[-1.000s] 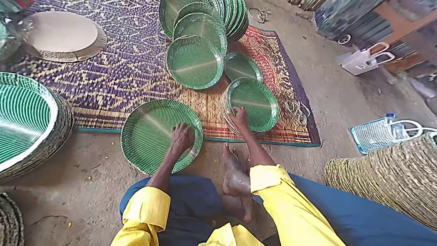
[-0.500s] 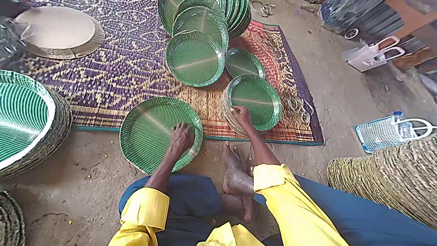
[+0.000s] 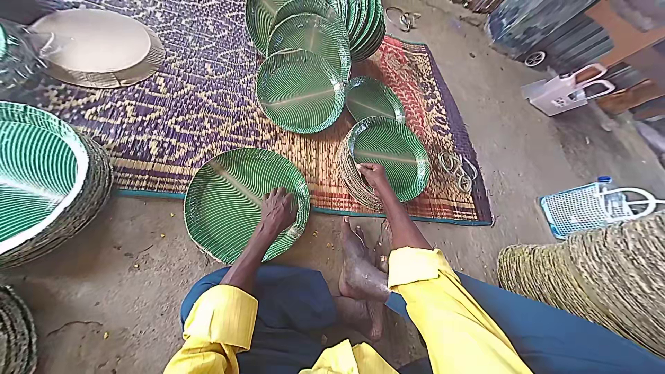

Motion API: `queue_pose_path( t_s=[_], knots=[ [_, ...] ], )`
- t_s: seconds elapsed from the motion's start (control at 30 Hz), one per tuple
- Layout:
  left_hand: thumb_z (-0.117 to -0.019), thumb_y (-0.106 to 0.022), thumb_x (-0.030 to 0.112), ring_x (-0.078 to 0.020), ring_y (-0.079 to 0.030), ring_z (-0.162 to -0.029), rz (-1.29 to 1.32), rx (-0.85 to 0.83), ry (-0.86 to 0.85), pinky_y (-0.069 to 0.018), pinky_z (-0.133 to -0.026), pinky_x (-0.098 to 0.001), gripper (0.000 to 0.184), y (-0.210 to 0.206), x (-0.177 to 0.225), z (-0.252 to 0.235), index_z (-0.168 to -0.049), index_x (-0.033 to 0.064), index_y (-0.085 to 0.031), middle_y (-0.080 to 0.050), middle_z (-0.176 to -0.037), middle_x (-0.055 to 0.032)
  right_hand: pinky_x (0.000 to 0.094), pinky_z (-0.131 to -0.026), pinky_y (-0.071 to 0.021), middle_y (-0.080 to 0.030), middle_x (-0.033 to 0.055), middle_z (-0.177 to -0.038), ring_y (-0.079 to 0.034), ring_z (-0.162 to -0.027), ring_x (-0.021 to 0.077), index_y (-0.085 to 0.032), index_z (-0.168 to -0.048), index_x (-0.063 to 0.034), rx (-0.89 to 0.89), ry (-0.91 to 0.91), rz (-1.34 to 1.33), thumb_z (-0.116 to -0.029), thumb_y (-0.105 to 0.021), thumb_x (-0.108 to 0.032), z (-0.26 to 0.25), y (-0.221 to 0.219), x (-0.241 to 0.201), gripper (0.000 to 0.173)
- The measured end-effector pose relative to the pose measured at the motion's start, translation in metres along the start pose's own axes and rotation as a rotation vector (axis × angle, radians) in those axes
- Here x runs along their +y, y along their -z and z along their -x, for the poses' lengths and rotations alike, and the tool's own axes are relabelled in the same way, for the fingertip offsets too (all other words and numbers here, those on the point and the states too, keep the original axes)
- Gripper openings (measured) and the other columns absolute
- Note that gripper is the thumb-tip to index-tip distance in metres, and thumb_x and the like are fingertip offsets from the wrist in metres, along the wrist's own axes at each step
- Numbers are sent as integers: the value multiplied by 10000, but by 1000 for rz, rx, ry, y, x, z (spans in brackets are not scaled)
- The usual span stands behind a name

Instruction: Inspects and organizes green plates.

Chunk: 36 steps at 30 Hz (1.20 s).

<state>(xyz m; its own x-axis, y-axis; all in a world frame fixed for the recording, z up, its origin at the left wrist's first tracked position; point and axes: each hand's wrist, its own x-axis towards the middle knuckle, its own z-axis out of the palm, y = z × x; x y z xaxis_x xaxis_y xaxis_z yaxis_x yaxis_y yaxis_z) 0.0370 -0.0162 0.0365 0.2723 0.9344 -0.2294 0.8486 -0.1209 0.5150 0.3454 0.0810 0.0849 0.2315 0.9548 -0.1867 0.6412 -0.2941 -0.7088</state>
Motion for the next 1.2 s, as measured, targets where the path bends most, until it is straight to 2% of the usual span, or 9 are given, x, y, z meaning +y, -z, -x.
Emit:
queue_pose_path(
  t_s=[0.2,0.37,0.53,0.7,0.77,0.83,0.9,0.97,1.2],
  knots=[
    [-1004,-605,354,-400,-461,-1392,-11,-47,8,-373,-1083,-626,448,1,0,2,-1345,69,-652,-543,-1458,-205,631,-846,-506,-702,280,-1047,-673,-952,427,-721,-1137,35,-4,111,249,-1044,-591,-167,13,2,-3,258],
    [-1019,-576,399,-392,-466,-1392,34,-17,21,-370,-1093,-613,466,3,0,1,-1359,88,-641,-547,-1450,-210,634,-950,-503,-710,252,-1164,-678,-1082,428,-722,-1213,-7,99,113,334,-1008,-601,-119,14,0,-7,263],
    [-978,-622,265,-397,-645,-1149,189,608,-246,-486,-982,-573,352,-1,-2,6,-1202,17,-732,-694,-1232,-204,586,-878,-530,-688,244,-1081,-674,-992,393,-743,-1126,37,233,506,259,-999,-561,-32,64,-20,-38,232],
    [-959,-554,167,-287,-683,-966,200,1049,-530,-507,-913,-440,254,10,8,26,-1004,25,-760,-740,-1005,-154,577,-920,-523,-735,204,-1059,-697,-1029,377,-761,-1070,20,-206,762,258,-948,-600,2,148,-112,-67,203],
    [-964,-563,196,-297,-697,-934,163,964,-473,-525,-870,-454,274,2,2,29,-997,29,-778,-749,-989,-154,571,-1032,-461,-705,240,-1183,-653,-1157,394,-704,-1171,47,-530,714,337,-973,-570,-28,178,-142,-66,251],
    [-960,-596,220,-380,-683,-1053,112,661,-265,-519,-919,-544,304,-1,-6,28,-1102,9,-761,-731,-1107,-195,590,-1104,-416,-687,251,-1236,-613,-1235,419,-719,-1169,35,-723,795,401,-986,-578,-59,193,-161,-52,249],
    [-1002,-616,276,-424,-558,-1286,76,268,12,-437,-1049,-603,382,7,-13,20,-1276,20,-687,-639,-1321,-225,621,-1061,-442,-706,251,-1196,-629,-1211,441,-756,-1099,12,-747,872,402,-960,-612,-76,191,-164,-44,219],
    [-990,-637,304,-426,-510,-1332,8,127,87,-415,-1052,-622,406,4,-21,8,-1307,53,-673,-596,-1369,-227,613,-1059,-437,-709,233,-1185,-628,-1204,420,-759,-1109,-5,-753,837,373,-945,-691,-165,168,-142,-45,239],
    [-993,-624,333,-411,-442,-1410,-25,74,16,-355,-1120,-604,435,-8,-12,1,-1354,94,-659,-525,-1473,-229,568,-899,-551,-655,232,-1185,-665,-1041,381,-705,-1197,-20,72,445,218,-983,-716,-212,70,-23,-19,288]
  ],
)
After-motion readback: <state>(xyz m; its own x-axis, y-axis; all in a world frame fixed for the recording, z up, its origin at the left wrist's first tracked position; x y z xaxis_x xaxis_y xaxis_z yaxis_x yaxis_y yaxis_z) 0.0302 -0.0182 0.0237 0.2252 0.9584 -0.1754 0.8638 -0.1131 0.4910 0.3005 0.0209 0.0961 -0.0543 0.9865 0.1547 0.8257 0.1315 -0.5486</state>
